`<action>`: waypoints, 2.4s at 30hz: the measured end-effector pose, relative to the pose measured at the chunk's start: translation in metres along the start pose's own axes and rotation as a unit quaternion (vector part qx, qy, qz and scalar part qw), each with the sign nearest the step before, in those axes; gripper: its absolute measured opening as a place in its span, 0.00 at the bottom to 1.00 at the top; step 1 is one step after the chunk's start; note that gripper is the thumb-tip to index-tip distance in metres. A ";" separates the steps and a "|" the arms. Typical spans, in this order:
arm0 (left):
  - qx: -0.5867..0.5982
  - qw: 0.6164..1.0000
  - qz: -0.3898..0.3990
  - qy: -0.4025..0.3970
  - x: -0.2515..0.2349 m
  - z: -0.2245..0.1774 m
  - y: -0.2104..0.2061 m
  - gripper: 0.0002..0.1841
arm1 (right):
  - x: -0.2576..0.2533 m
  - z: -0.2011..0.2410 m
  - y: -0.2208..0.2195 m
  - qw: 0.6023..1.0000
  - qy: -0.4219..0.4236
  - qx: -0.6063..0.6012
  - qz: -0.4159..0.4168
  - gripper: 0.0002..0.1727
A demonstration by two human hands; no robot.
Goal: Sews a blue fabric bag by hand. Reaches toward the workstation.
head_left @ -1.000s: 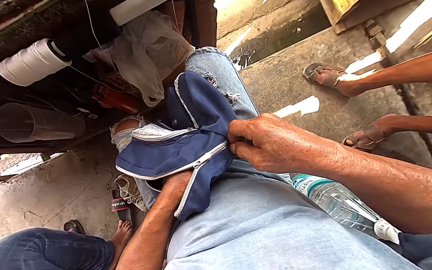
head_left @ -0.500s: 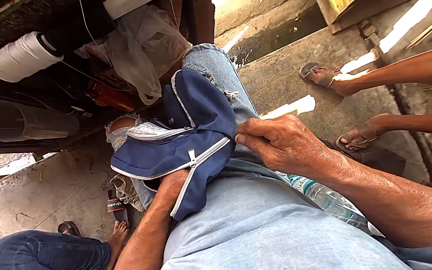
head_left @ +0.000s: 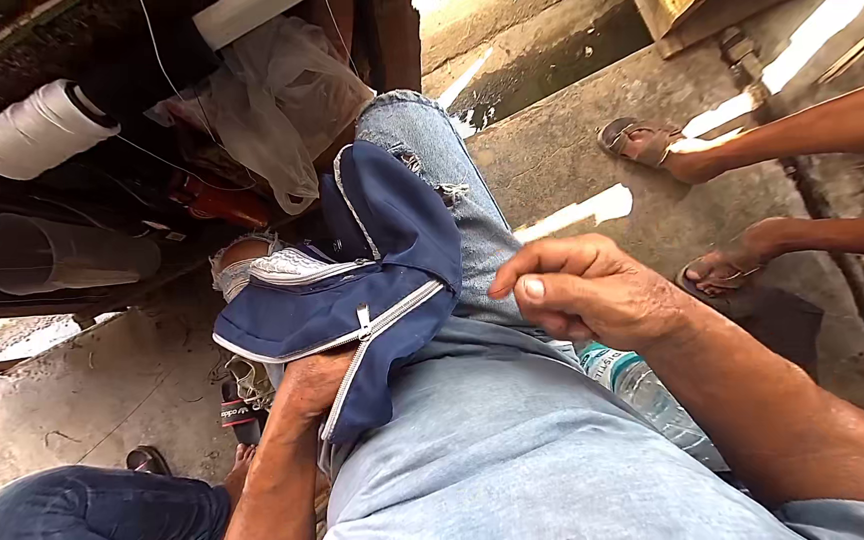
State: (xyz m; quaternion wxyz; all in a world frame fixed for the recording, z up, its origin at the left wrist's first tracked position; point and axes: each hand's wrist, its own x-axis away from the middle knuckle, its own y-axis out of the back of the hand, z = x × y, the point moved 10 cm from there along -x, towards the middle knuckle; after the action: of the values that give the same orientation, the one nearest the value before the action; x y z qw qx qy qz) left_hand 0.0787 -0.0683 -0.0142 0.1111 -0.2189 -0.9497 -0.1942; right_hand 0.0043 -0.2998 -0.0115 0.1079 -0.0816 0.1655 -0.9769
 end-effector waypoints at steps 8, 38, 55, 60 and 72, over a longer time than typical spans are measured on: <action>0.029 0.999 -0.023 -0.031 0.001 0.012 0.015 0.06 | -0.001 0.003 0.013 0.925 -0.032 0.377 -0.010 0.13; -0.401 0.905 -0.141 0.021 0.046 0.064 0.116 0.20 | -0.011 -0.006 0.008 0.999 0.002 -0.045 -0.025 0.07; -0.114 0.990 0.077 0.025 -0.022 0.002 -0.028 0.05 | -0.016 -0.008 0.018 0.998 0.018 -0.059 -0.026 0.08; -0.122 0.988 0.078 0.047 -0.021 0.005 -0.025 0.07 | -0.017 -0.014 0.019 0.998 0.015 -0.057 -0.034 0.08; -0.285 0.957 0.035 -0.037 -0.015 0.093 -0.002 0.20 | -0.001 0.026 0.037 0.909 0.041 0.379 -0.168 0.10</action>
State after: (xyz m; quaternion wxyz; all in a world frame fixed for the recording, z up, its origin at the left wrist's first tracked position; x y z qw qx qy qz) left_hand 0.0792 -0.0362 -0.1029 0.0155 -0.2813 -0.8500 -0.4451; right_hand 0.0172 -0.3414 0.0003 -0.0420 -0.0209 -0.2292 -0.9722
